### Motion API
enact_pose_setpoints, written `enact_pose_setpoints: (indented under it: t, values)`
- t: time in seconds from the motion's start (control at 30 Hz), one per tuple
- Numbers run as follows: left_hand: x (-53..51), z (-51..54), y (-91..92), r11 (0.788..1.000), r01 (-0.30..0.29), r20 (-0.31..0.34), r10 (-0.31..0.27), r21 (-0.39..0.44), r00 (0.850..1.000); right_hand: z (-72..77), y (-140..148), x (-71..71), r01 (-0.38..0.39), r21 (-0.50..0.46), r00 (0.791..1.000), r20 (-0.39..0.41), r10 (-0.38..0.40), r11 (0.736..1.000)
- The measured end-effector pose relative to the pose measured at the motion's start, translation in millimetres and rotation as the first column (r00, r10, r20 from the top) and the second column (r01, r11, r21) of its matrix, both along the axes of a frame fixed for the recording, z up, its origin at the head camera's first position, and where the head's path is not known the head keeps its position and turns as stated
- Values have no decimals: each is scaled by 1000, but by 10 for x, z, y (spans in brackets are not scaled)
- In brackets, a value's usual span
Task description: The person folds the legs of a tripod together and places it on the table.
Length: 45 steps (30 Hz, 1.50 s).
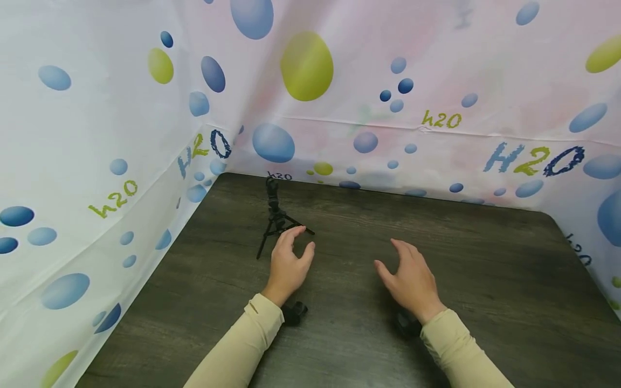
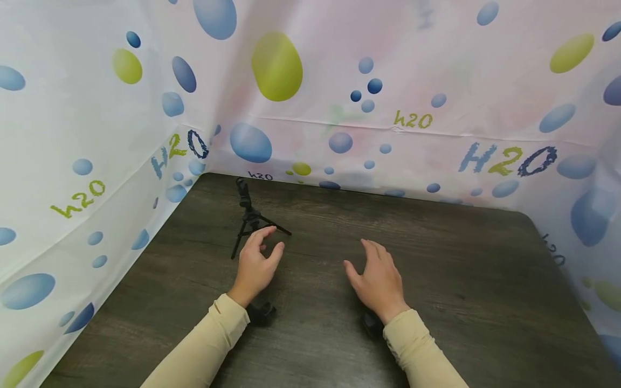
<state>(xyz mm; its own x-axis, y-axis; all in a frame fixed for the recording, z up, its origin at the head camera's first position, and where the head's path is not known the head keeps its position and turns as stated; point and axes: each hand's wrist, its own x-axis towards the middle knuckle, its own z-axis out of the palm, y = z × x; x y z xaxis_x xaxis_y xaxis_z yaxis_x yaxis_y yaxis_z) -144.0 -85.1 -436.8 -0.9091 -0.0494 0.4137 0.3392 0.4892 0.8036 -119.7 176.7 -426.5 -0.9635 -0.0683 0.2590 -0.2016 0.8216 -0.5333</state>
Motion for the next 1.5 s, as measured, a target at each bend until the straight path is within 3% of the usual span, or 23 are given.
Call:
enact_pose_setpoints:
  t: [0.43,0.83,1.13,1.5]
  values:
    - [-28,-2,-185,995,-95,-30,96,18,995,127,-156,-107,-80,16,996,-46,80,997]
    - [-61,-3,-366,985,-168,-1,168,42,986,269,-316,-236,-170,55,985,-27,172,984]
    - [-81,-27,-444,974,-213,-5,213,77,977,321,-500,-299,-279,103,958,-35,284,955]
    - [-51,-88,-519,965,-256,33,254,58,967,468,-655,-438,-353,35,935,-18,354,935]
